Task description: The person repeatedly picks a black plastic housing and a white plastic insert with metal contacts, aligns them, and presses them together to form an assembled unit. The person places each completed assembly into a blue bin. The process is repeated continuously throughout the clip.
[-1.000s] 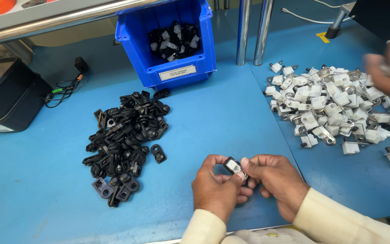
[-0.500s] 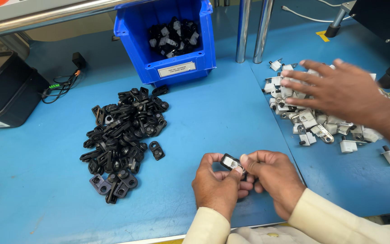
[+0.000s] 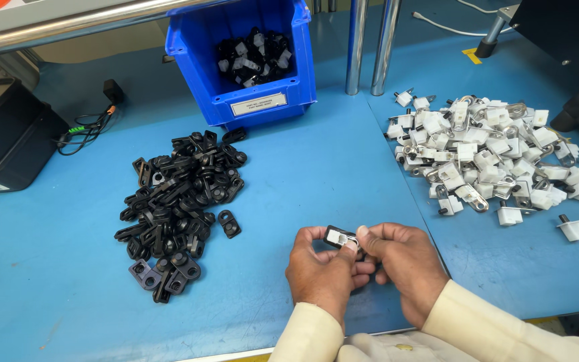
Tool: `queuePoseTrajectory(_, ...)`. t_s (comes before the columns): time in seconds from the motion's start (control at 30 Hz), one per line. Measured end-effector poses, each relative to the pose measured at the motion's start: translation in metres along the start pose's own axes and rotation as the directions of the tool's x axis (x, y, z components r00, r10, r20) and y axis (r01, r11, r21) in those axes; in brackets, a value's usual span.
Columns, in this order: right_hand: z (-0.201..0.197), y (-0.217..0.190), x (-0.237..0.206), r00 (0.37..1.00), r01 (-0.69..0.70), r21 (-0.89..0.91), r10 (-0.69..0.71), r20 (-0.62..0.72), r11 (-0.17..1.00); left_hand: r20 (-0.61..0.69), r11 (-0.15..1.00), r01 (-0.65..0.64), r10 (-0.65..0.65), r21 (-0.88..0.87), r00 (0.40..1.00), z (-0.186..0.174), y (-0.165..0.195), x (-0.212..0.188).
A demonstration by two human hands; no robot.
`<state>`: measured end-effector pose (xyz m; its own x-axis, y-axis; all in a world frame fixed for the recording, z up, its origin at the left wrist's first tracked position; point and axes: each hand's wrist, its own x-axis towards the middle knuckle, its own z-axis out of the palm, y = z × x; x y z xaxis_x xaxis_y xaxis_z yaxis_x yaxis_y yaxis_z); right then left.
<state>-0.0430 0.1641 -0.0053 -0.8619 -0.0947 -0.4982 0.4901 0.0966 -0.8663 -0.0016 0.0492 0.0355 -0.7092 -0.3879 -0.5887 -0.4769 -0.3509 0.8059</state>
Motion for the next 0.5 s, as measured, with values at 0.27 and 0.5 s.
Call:
queuePoseTrajectory(0.27, -0.018, -0.010, 0.003, 0.989, -0.005, -0.134, 0.025, 0.144, 0.991, 0.105, 0.993, 0.101, -0.095, -0.053, 0.990, -0.003, -0.010, 0.005)
queuePoseTrajectory(0.5, -0.030, -0.024, 0.014, 0.964, 0.260, -0.548, -0.182, 0.193, 0.795, 0.301, 0.996, 0.075, -0.088, 0.055, 0.950, -0.023, -0.011, 0.010)
